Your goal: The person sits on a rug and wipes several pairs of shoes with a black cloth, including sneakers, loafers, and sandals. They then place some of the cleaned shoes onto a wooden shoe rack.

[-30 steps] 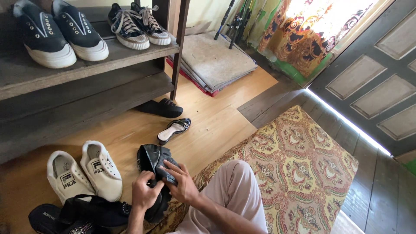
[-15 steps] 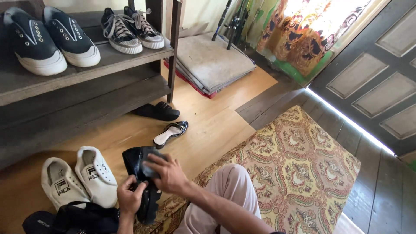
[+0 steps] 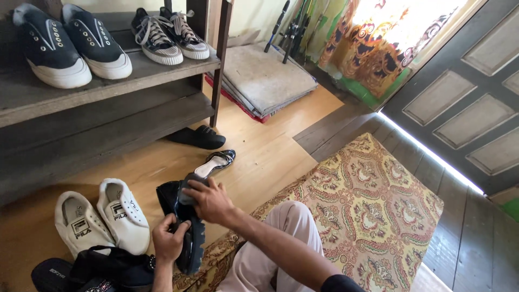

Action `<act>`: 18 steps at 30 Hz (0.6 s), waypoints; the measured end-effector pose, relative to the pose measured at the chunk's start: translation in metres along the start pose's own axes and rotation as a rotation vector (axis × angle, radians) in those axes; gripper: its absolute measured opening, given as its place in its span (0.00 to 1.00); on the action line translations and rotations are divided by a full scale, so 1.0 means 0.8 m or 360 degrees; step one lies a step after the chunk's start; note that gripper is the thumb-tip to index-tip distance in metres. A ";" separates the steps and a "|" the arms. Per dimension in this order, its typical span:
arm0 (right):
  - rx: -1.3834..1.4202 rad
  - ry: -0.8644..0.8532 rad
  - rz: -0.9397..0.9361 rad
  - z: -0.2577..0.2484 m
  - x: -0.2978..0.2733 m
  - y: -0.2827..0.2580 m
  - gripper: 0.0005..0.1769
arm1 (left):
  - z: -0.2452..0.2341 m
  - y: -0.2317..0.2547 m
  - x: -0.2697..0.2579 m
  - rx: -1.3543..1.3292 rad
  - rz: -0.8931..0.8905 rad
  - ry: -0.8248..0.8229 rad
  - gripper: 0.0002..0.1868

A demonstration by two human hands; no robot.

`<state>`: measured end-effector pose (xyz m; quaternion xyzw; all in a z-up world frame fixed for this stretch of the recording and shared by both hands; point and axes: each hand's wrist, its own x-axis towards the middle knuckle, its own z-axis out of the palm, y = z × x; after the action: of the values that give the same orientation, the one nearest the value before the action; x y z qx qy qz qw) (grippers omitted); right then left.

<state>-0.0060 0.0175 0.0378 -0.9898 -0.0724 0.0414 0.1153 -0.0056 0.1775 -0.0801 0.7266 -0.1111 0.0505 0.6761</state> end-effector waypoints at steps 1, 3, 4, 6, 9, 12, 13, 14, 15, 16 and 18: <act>-0.0006 0.0002 -0.0001 0.004 -0.004 -0.007 0.31 | -0.004 -0.007 0.001 -0.0005 0.0004 0.0003 0.21; 0.0050 0.0036 -0.0032 0.013 -0.013 -0.021 0.32 | -0.013 -0.021 0.000 0.0078 -0.0042 0.0103 0.19; 0.0048 0.0038 -0.0034 0.020 -0.014 -0.023 0.32 | -0.015 -0.024 0.005 0.0077 -0.0040 0.0105 0.19; 0.0021 0.0062 -0.0165 0.038 -0.020 -0.027 0.33 | -0.021 -0.032 0.009 -0.0112 -0.0041 0.0145 0.22; -0.0013 0.0018 -0.0204 0.020 -0.028 -0.048 0.29 | -0.027 -0.030 0.011 -0.0210 -0.0037 0.0179 0.22; -0.0206 -0.0031 -0.0282 0.006 -0.018 -0.046 0.27 | -0.025 -0.037 0.008 -0.0189 -0.0042 0.0165 0.21; -0.0213 -0.0028 -0.0285 0.004 -0.010 -0.046 0.27 | -0.024 -0.034 0.007 -0.0194 -0.0038 0.0169 0.21; -0.0192 -0.0025 -0.0211 0.003 -0.002 -0.045 0.30 | -0.023 -0.030 0.006 -0.0118 -0.0015 0.0160 0.21; -0.0172 -0.0028 -0.0139 0.003 0.004 -0.044 0.33 | -0.021 -0.028 0.001 -0.0044 0.0002 0.0155 0.21; -0.0180 -0.0032 -0.0144 0.003 0.014 -0.040 0.33 | -0.019 -0.021 0.000 -0.0050 0.0001 0.0163 0.21; -0.0225 0.0055 -0.0015 0.005 0.035 -0.032 0.28 | -0.016 -0.009 -0.001 -0.0093 -0.0024 0.0063 0.21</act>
<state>0.0175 0.0472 0.0382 -0.9957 -0.0778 0.0187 0.0465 -0.0036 0.1906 -0.0865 0.7061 -0.0936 0.0566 0.6996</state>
